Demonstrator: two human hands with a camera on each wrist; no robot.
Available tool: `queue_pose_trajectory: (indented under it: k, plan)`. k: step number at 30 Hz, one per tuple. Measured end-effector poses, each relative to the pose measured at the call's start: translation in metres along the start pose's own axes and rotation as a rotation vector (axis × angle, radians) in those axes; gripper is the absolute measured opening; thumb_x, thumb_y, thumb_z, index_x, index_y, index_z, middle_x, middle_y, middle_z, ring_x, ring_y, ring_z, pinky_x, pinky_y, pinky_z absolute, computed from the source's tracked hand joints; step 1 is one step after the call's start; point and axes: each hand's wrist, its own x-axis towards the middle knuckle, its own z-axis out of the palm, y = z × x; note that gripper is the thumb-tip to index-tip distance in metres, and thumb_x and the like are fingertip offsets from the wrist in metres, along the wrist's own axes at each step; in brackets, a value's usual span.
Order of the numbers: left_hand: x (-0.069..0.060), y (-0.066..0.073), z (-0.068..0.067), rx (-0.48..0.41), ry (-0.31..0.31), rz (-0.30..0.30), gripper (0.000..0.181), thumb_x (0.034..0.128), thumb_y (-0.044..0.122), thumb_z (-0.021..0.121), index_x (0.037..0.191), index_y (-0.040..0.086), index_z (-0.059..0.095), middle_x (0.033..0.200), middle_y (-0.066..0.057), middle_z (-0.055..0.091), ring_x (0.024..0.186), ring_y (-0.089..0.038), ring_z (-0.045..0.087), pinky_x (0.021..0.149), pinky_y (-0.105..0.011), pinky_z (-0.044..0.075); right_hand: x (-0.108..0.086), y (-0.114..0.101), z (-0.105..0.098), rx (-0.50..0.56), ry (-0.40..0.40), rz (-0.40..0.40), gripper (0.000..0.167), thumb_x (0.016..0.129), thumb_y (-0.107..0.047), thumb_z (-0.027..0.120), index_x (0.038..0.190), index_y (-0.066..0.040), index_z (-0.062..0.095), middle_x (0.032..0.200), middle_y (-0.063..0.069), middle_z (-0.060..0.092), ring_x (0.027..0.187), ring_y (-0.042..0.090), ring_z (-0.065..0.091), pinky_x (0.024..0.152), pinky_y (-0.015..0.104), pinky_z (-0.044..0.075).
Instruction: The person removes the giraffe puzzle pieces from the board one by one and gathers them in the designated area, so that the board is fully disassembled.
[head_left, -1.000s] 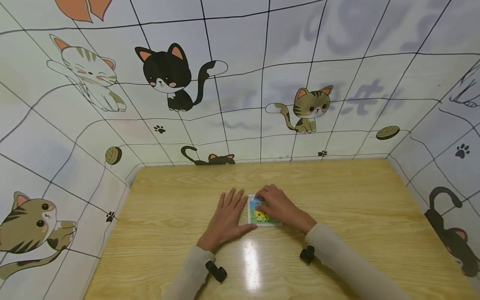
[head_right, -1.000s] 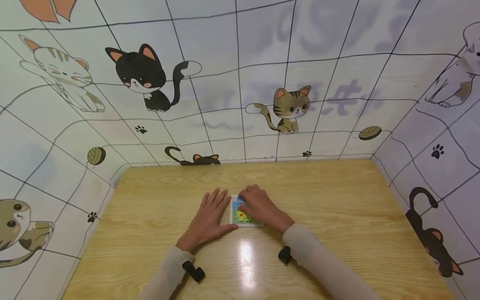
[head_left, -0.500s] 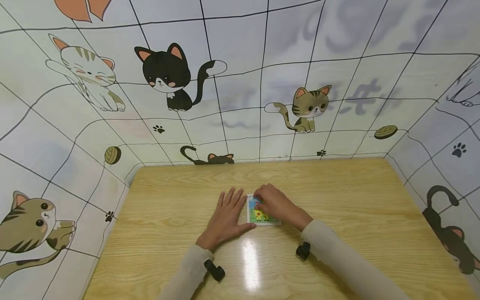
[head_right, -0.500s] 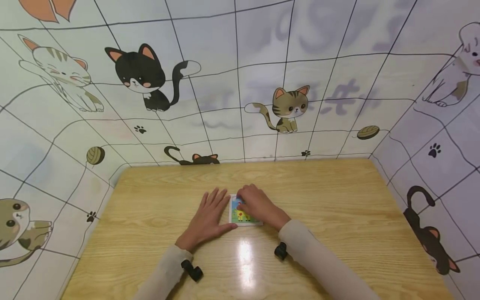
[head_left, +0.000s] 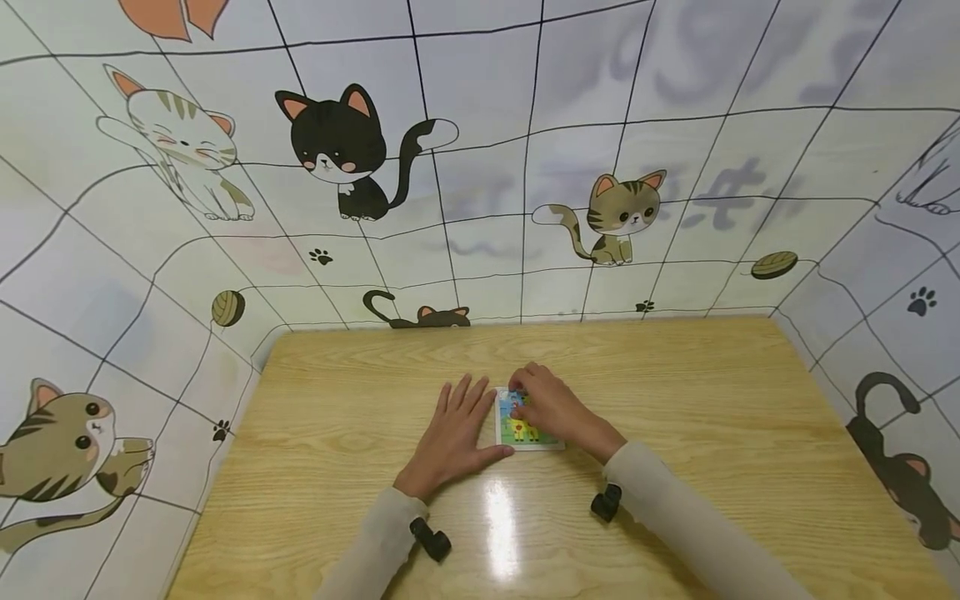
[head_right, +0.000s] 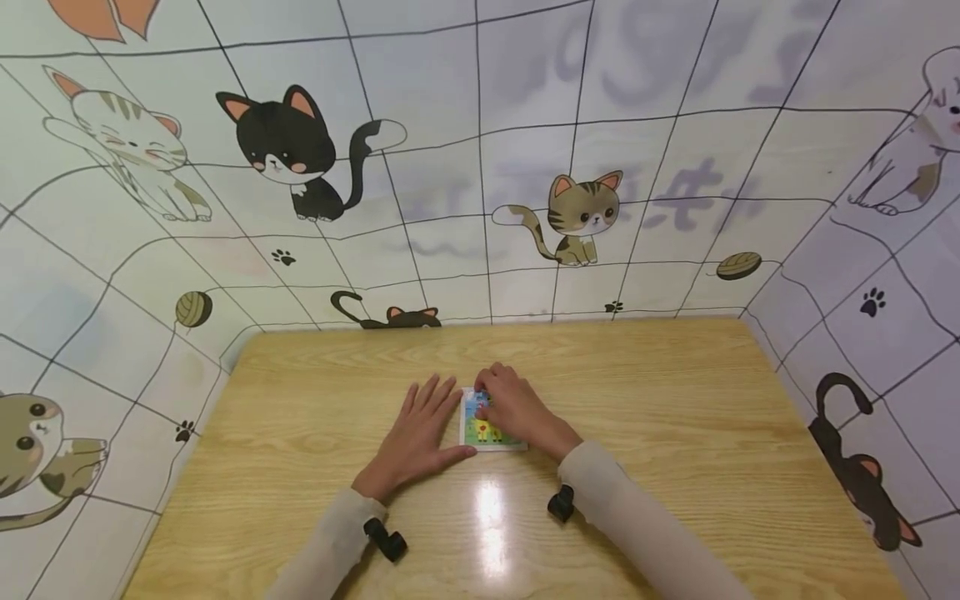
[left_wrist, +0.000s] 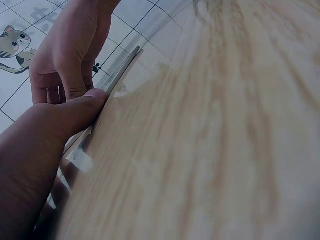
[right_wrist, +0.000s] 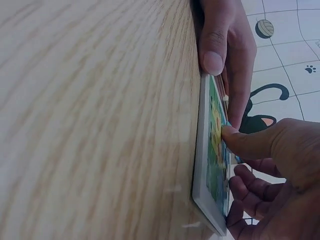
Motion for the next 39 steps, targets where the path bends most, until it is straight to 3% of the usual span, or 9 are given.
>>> queue_pose_trajectory:
  k: [7,13,27,34,39]
  plan:
    - [0.0,0.0,0.001,-0.012,0.018,0.009,0.101,0.0975,0.08,0.059,0.169,0.009,0.044,0.18,-0.013,0.031,0.169,-0.04,0.018,0.134,-0.066,0.011,0.002,0.005,0.004,0.143,0.082,0.044,0.015,0.102,-0.009,0.08,0.115,-0.008,0.075,0.106,0.002,0.069,0.093,0.017,0.063,0.083,0.04,0.058]
    - [0.0,0.0,0.001,0.002,-0.02,-0.017,0.102,0.0976,0.082,0.057,0.171,0.012,0.041,0.182,-0.01,0.027,0.17,-0.037,0.014,0.136,-0.063,0.007,0.0,0.007,0.008,0.192,0.165,0.016,0.013,0.103,-0.006,0.076,0.116,-0.005,0.079,0.1,0.001,0.071,0.088,0.013,0.064,0.08,0.039,0.057]
    - [-0.001,0.001,-0.001,-0.001,0.013,0.006,0.101,0.0984,0.08,0.058,0.17,0.009,0.042,0.18,-0.013,0.03,0.169,-0.04,0.018,0.135,-0.065,0.011,-0.005,0.012,0.002,0.249,0.147,0.016,0.007,0.101,-0.005,0.079,0.103,-0.011,0.081,0.095,-0.005,0.075,0.087,0.011,0.066,0.082,0.037,0.058]
    - [0.0,0.0,0.0,-0.008,0.003,-0.003,0.102,0.098,0.081,0.056,0.17,0.011,0.041,0.181,-0.012,0.028,0.169,-0.039,0.017,0.136,-0.063,0.008,-0.009,0.017,0.002,0.313,0.166,-0.006,0.009,0.104,-0.006,0.076,0.109,-0.009,0.082,0.104,-0.002,0.08,0.094,0.012,0.072,0.087,0.038,0.062]
    - [0.0,0.001,0.0,-0.001,-0.003,-0.007,0.103,0.098,0.082,0.055,0.171,0.011,0.04,0.181,-0.012,0.028,0.169,-0.038,0.016,0.136,-0.063,0.008,-0.014,0.023,-0.004,0.358,0.215,0.012,0.01,0.104,-0.007,0.076,0.11,-0.011,0.082,0.105,-0.002,0.08,0.09,0.013,0.07,0.081,0.033,0.06]
